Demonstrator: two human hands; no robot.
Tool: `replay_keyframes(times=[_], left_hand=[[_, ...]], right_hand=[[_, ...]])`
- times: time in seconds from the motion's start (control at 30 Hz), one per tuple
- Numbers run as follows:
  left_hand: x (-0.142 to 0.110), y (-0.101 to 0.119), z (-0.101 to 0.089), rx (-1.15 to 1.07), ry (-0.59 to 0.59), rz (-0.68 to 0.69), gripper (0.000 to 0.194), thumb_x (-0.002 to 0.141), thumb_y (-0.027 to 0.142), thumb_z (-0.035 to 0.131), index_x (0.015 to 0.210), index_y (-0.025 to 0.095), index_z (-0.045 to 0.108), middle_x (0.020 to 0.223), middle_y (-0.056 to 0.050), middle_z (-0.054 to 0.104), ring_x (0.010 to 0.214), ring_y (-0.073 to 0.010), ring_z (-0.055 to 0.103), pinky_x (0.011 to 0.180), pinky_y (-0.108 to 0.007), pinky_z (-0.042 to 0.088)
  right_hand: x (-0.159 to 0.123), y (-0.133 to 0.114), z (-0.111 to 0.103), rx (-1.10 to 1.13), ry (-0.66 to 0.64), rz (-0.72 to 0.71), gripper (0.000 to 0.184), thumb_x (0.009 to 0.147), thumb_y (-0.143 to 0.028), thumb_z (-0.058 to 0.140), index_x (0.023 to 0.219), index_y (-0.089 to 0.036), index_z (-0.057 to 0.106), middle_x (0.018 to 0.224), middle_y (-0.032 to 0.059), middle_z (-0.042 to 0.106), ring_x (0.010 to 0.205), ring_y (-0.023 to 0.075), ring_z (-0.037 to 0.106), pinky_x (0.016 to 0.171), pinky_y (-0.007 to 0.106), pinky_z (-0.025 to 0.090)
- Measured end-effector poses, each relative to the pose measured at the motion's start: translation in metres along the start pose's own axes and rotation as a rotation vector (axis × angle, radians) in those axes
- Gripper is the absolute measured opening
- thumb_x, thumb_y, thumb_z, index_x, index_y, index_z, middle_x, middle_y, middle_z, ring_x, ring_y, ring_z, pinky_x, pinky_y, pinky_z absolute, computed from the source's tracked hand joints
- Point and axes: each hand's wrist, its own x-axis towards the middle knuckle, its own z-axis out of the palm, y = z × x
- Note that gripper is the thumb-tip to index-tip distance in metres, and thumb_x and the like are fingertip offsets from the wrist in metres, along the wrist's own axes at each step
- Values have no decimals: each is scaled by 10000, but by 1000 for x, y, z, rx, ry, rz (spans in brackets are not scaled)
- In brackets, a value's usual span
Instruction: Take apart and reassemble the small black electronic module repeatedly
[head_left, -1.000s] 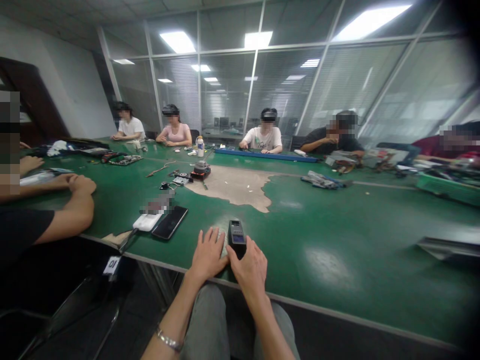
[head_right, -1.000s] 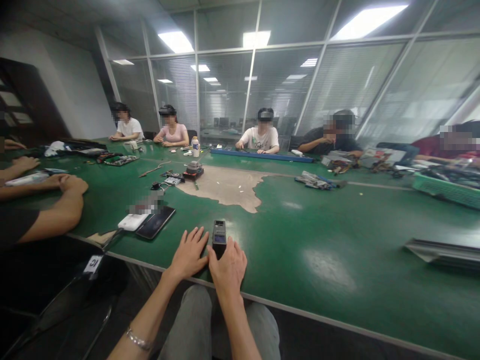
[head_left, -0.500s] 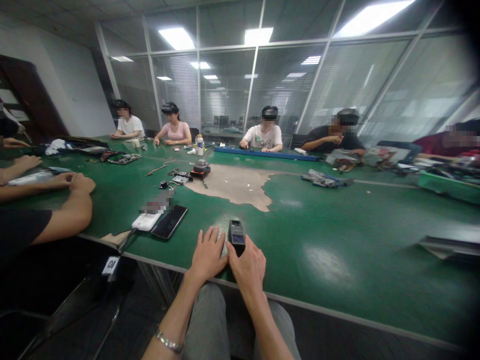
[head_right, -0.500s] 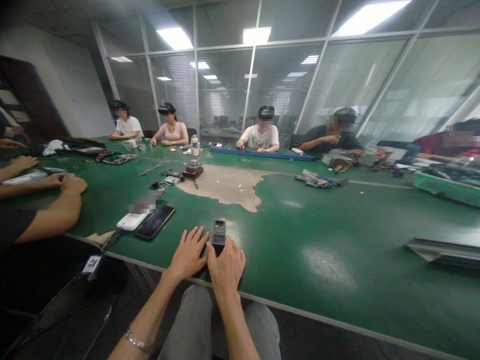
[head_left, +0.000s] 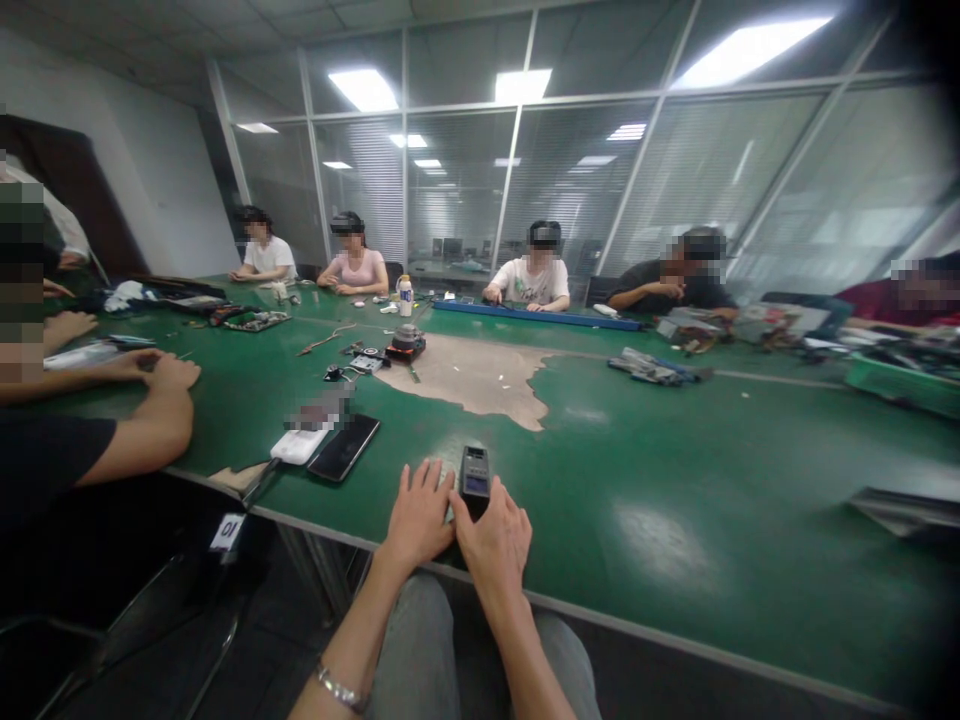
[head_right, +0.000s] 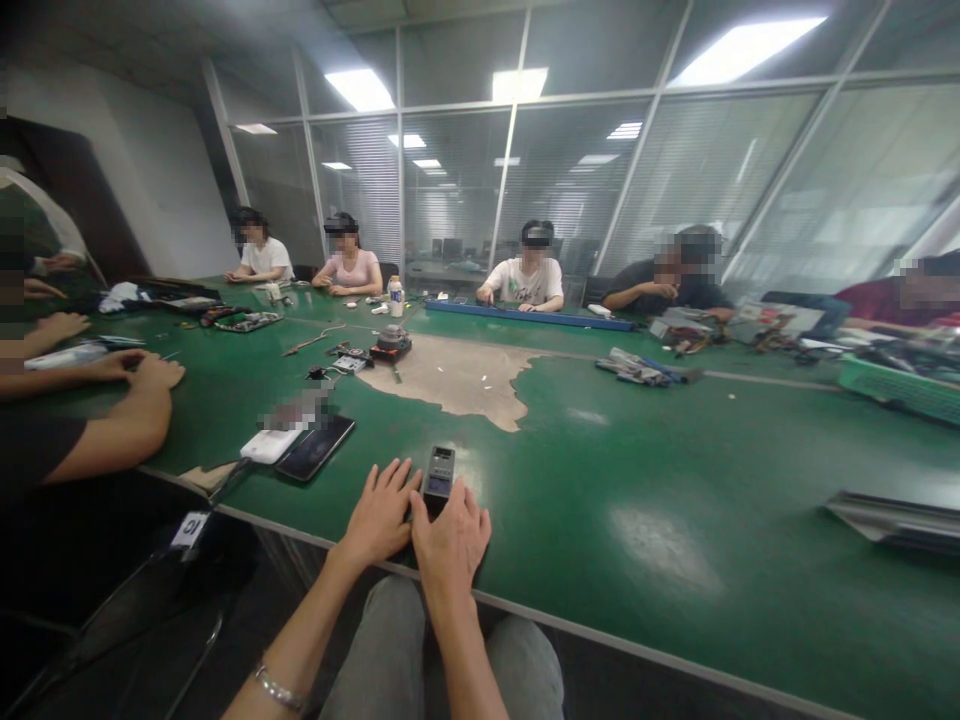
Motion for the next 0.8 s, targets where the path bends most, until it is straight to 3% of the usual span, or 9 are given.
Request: replay_keyframes(times=[0.2,0.5,0.67,0.8], left_hand=[[-1,-1,1,-4,26,7,605,936,457,418,1484,200,410,1582,-102,333,1460,-321,246,1188,-555,155],[-2,-2,1,-12,23,2,632,914,485,478,1485,226,398,1582,-99,331,1463,-328,234,1185,-578,143],[-2,-1,2,-28,19,-11,677,923,624,444,1494,264,383,1583,-95,330,1461,-341,238,1175,-603,137],[-2,0,2,-39,39,-6,777,906,743,361,1501,243,379,1573,-114,346,1457,-347,242,1173,-603,141]], right_hand=[[0,-2,-3,34,11,-23,510,881,-531,522,1193,-134,599,1166,189,665,1101,279,602,961,382,355],[13,-13,-24,130,23,-32,454,861,-536,537,1095,-158,629,1081,154,685,995,270,625,878,354,394],[24,-17,-36,221,46,-70,400,864,-511,540,1080,-187,630,1046,108,695,980,259,624,879,346,394],[29,-13,-48,268,118,-88,461,869,-553,523,1126,-184,627,1038,98,697,962,258,625,866,338,404]])
